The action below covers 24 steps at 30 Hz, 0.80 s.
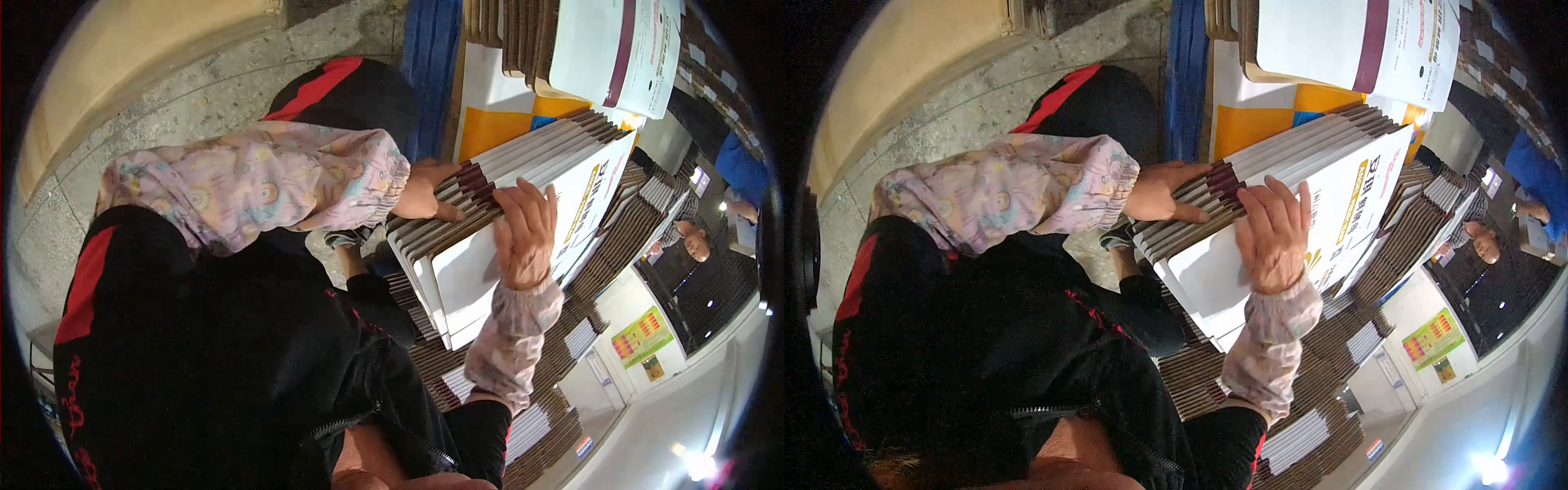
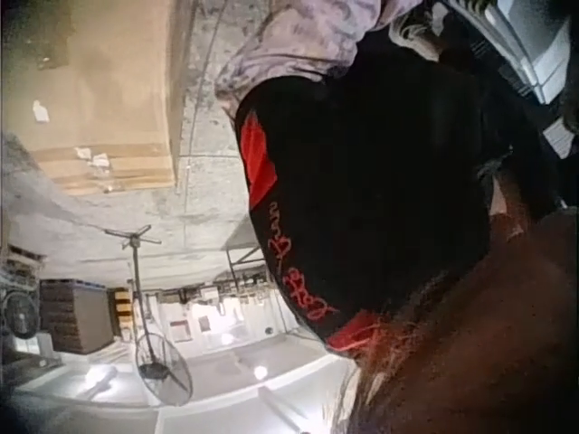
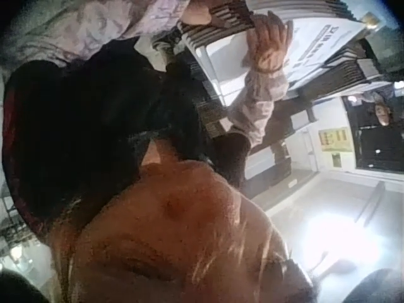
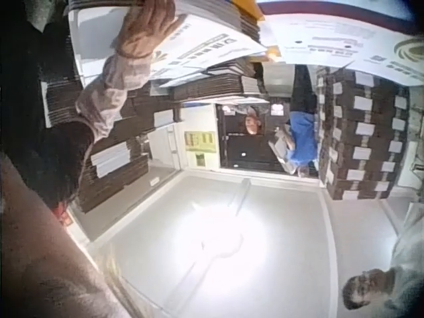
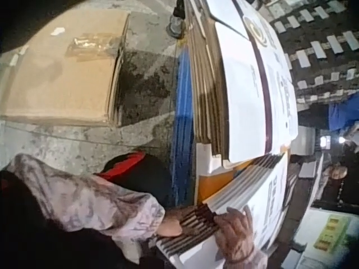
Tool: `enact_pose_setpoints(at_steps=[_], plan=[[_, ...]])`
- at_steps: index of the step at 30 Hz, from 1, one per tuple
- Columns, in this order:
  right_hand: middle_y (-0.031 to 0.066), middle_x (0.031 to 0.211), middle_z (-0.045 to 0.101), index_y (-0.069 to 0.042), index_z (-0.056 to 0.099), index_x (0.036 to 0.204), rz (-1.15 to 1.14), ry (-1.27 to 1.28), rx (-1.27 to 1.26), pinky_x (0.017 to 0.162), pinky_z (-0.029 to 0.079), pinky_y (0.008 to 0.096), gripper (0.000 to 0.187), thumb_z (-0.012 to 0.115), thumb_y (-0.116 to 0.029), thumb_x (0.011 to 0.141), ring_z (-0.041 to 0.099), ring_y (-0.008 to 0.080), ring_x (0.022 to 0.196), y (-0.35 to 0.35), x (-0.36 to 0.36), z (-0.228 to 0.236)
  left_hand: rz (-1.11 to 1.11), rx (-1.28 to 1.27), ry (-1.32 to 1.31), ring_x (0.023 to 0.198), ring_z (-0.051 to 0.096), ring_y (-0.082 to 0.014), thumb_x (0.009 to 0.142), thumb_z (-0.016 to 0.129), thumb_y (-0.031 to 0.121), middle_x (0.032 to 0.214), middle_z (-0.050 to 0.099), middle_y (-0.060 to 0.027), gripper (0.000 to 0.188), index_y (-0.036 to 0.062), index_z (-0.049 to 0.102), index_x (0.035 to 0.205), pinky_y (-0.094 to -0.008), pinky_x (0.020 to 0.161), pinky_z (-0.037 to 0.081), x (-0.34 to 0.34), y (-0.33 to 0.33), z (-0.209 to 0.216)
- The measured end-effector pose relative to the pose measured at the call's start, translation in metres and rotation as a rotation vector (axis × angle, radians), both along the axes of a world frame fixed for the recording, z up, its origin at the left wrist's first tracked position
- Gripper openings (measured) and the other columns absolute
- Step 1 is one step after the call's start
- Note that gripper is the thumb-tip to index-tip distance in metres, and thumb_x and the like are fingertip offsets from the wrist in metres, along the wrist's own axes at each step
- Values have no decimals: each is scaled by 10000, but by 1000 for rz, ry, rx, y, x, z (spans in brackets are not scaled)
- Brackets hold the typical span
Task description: Organizing and preparing flattened cardboard boxes for assembly.
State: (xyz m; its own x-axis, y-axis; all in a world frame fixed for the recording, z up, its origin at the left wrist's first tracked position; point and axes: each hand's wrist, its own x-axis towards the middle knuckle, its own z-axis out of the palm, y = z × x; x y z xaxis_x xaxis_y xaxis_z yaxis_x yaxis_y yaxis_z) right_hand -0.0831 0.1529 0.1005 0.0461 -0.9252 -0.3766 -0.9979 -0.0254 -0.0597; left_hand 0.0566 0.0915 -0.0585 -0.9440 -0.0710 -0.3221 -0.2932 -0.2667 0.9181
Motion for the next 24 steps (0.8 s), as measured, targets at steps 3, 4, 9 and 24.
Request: enact_pose_setpoints(at_steps=[3, 4, 9, 24], plan=[[109, 875, 566, -12, 609, 863, 75, -125, 3, 1005, 264, 485, 148, 549, -72, 741, 524, 262, 936, -18, 3, -6, 12, -22, -65, 1082, 453, -340, 724, 623, 489, 1137, 468, -222, 790, 92, 297, 1324, -394, 937, 353, 15, -1, -3], [115, 857, 566, -6, 605, 849, 90, -139, 32, 994, 284, 484, 135, 545, -69, 745, 529, 271, 905, -17, -5, -5, 5, 9, -22, 1073, 461, -341, 720, 632, 480, 1134, 471, -222, 792, 93, 297, 1324, -393, 930, 359, 8, 2, -6], [139, 835, 572, 35, 580, 812, 5, -194, 44, 798, 404, 395, 116, 540, -43, 737, 529, 303, 807, -22, -12, 5, -17, 90, 51, 1039, 490, -339, 707, 662, 430, 1112, 487, -221, 799, 68, 296, 1318, -389, 914, 377, 11, -12, 4], [87, 786, 556, -30, 639, 908, 84, -103, 148, 816, 341, 388, 262, 470, -220, 840, 478, 258, 818, -33, -19, -8, 44, 129, 129, 1010, 552, -285, 648, 727, 373, 1072, 579, -158, 731, 39, 399, 1209, -359, 908, 407, 6, -6, -7]])
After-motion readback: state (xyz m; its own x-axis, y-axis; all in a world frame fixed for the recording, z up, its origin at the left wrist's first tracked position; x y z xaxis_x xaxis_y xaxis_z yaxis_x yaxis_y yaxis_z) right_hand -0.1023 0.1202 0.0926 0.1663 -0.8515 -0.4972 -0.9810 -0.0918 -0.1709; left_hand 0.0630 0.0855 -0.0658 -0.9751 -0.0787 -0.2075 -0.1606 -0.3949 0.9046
